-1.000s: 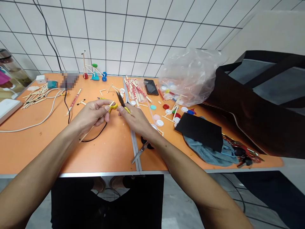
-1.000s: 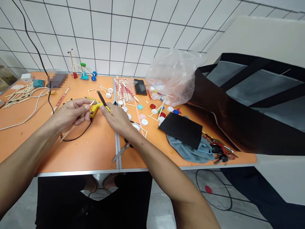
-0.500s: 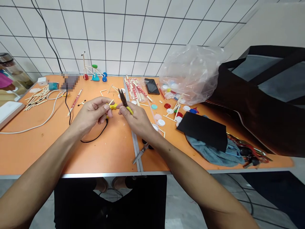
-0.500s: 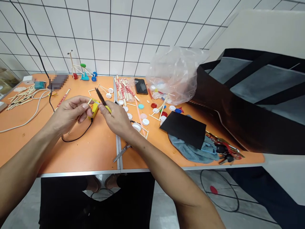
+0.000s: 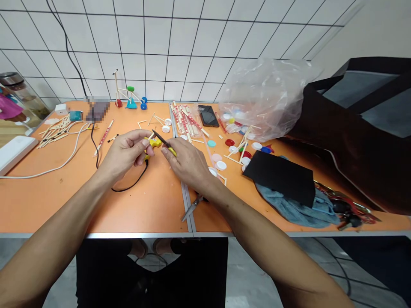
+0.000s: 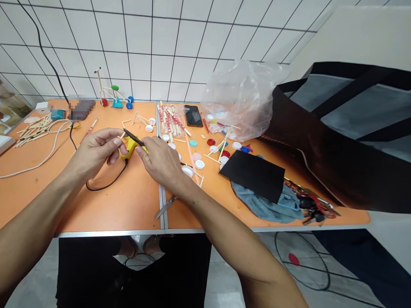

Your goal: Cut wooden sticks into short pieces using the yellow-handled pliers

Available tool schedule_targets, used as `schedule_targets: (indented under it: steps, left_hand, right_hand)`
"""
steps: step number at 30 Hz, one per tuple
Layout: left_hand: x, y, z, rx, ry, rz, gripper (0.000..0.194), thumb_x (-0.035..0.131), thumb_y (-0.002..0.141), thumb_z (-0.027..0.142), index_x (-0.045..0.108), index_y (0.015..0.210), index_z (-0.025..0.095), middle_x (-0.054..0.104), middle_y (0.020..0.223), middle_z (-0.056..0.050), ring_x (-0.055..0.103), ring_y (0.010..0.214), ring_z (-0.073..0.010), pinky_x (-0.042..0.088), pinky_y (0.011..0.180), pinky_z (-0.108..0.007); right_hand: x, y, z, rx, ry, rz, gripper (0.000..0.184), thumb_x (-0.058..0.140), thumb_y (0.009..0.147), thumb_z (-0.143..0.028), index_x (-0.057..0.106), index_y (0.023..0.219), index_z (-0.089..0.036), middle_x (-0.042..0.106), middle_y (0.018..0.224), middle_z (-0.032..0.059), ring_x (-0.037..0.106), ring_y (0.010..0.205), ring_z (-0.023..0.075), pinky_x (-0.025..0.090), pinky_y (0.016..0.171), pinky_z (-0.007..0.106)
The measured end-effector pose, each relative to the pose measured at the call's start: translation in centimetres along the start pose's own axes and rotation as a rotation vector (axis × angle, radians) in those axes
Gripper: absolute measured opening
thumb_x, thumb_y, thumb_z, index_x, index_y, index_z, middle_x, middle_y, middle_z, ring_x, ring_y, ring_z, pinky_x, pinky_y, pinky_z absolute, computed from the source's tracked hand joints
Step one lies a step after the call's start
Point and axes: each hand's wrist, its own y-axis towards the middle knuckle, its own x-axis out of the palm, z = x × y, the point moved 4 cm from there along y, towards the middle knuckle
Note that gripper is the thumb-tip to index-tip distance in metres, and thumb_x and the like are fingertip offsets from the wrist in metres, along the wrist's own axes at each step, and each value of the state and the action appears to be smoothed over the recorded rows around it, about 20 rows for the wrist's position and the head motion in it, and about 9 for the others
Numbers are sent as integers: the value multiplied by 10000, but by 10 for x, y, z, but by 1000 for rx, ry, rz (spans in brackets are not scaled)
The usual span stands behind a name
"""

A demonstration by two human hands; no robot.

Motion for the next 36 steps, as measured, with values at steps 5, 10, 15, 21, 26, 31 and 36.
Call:
schedule_targets:
  steps: [5, 10, 15, 21, 26, 31, 36]
  left_hand:
    - [2, 0, -1, -14, -5, 4, 402, 976, 774, 485, 829, 1002, 187, 760, 689, -14, 494, 415, -81, 378, 410, -222]
    - [3, -1, 1, -29, -9, -3, 383, 973, 773, 476, 828, 976, 186, 758, 689, -16, 491, 407, -77, 373, 408, -221]
    - [4, -1, 3, -25, 11, -30, 331, 945, 802, 469, 812, 896, 181, 754, 696, -27, 479, 416, -72, 358, 411, -223]
    - [5, -2, 3, -45, 1, -38, 342, 949, 800, 473, 807, 922, 187, 746, 683, -19, 474, 408, -78, 344, 403, -232]
    - [8, -4, 4, -70, -6, -32, 326, 948, 783, 425, 794, 927, 176, 747, 671, -17, 482, 400, -79, 336, 405, -229]
    - [8, -2, 4, -58, -12, -5, 310, 939, 775, 426, 780, 880, 182, 724, 636, -8, 425, 394, -66, 271, 407, -226]
    - [5, 0, 4, -19, -23, 10, 338, 943, 777, 448, 808, 954, 194, 709, 624, 4, 383, 413, -68, 248, 423, -239]
  right_hand:
    - [-1, 0, 1, -12, -30, 10, 300, 478, 1188, -419, 719, 1203, -241, 764, 1212, 94, 686, 1141, 287, 421, 801, 351]
    - [-2, 0, 3, -44, -27, 33, 306, 486, 1179, -418, 728, 1149, -234, 750, 1134, 101, 671, 1068, 281, 409, 784, 356]
    - [-3, 0, 3, -53, -14, 46, 309, 499, 1169, -443, 721, 1094, -242, 756, 1076, 86, 656, 989, 267, 389, 754, 350]
    - [-6, 0, 1, -14, 18, 34, 329, 513, 1158, -459, 675, 967, -245, 770, 1008, 70, 652, 891, 250, 315, 687, 346]
    - [-6, 0, 1, 37, 14, 14, 316, 527, 1153, -438, 661, 945, -243, 772, 982, 64, 651, 855, 241, 310, 683, 343]
    - [-4, 1, 2, 16, 11, 22, 320, 521, 1164, -459, 689, 995, -245, 784, 1035, 73, 676, 914, 255, 348, 704, 345]
    - [-1, 5, 8, -27, 96, 31, 281, 482, 1177, -387, 722, 1163, -241, 789, 1181, 106, 703, 1062, 283, 461, 829, 365]
